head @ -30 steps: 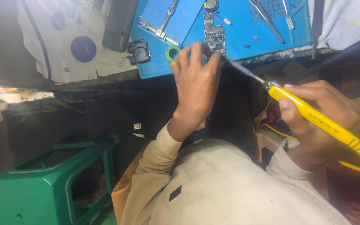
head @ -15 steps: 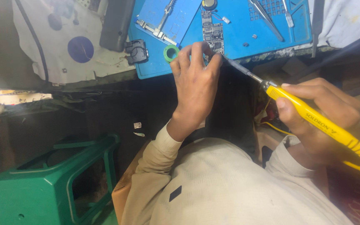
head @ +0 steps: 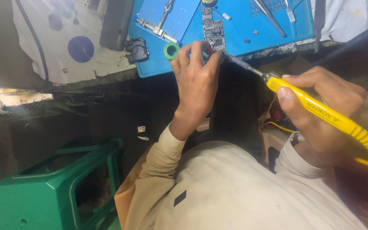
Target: The person sits at a repair bench holding a solder wire spool in one hand and a yellow soldering iron in the other, feeding solder to the tip and tinning it. They then solder components on a circuit board laid on a blue mat, and finally pick up a hot air gun and set it down.
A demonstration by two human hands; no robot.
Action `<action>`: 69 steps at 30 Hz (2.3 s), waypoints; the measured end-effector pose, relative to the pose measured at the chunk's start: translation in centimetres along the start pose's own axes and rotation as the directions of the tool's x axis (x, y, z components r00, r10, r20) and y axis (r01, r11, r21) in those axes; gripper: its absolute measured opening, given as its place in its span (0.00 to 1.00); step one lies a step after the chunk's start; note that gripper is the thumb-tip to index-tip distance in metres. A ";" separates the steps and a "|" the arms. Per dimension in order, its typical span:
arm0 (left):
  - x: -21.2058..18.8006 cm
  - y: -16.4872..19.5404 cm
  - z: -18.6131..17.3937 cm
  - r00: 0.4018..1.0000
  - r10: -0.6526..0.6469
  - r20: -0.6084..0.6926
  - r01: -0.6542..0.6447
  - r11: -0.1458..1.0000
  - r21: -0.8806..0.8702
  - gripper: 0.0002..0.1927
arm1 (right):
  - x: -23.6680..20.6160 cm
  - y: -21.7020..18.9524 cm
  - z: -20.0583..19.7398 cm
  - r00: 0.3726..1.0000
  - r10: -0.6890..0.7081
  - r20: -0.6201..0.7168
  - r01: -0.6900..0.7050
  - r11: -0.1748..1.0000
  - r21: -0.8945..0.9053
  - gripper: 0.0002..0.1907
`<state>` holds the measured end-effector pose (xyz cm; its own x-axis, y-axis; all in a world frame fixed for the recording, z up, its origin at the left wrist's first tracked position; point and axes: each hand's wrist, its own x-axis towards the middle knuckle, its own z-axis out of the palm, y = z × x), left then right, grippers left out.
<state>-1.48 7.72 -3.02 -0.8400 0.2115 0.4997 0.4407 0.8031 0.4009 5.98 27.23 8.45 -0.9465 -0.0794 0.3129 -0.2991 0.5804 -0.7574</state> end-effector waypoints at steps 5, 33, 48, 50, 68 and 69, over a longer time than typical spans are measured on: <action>-0.3 0.3 0.2 0.999 -0.001 -0.037 0.001 1.000 -0.011 0.10 | -0.3 -0.4 0.0 1.000 -0.011 -0.007 0.011 1.000 0.004 0.14; -20.5 -11.9 3.0 0.930 -0.364 0.049 0.362 0.931 0.043 0.11 | -5.5 3.3 2.2 0.876 0.167 -0.452 -0.006 0.942 0.335 0.19; -2.8 -0.5 1.2 0.982 0.104 -0.157 -0.122 0.987 -0.108 0.19 | -8.6 10.4 6.3 0.774 0.159 -0.613 0.025 0.959 0.281 0.16; -1.6 -0.4 1.2 0.985 0.094 -0.145 -0.105 0.992 -0.072 0.19 | -9.3 11.6 6.2 0.764 0.149 -0.628 0.033 0.963 0.269 0.15; -0.6 -0.4 0.9 0.997 0.012 -0.077 -0.017 0.998 -0.062 0.15 | -8.6 13.8 6.1 0.768 0.122 -0.628 0.050 0.967 0.250 0.17; -0.6 -0.4 0.8 0.997 0.011 -0.075 -0.016 0.998 -0.060 0.15 | -8.6 13.8 6.1 0.770 0.122 -0.627 0.052 0.966 0.252 0.17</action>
<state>-1.45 7.73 -4.11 -0.8088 0.1777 0.5606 0.4718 0.7651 0.4382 9.27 30.96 -8.21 -0.6888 0.5177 0.5075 -0.3686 0.3526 -0.8601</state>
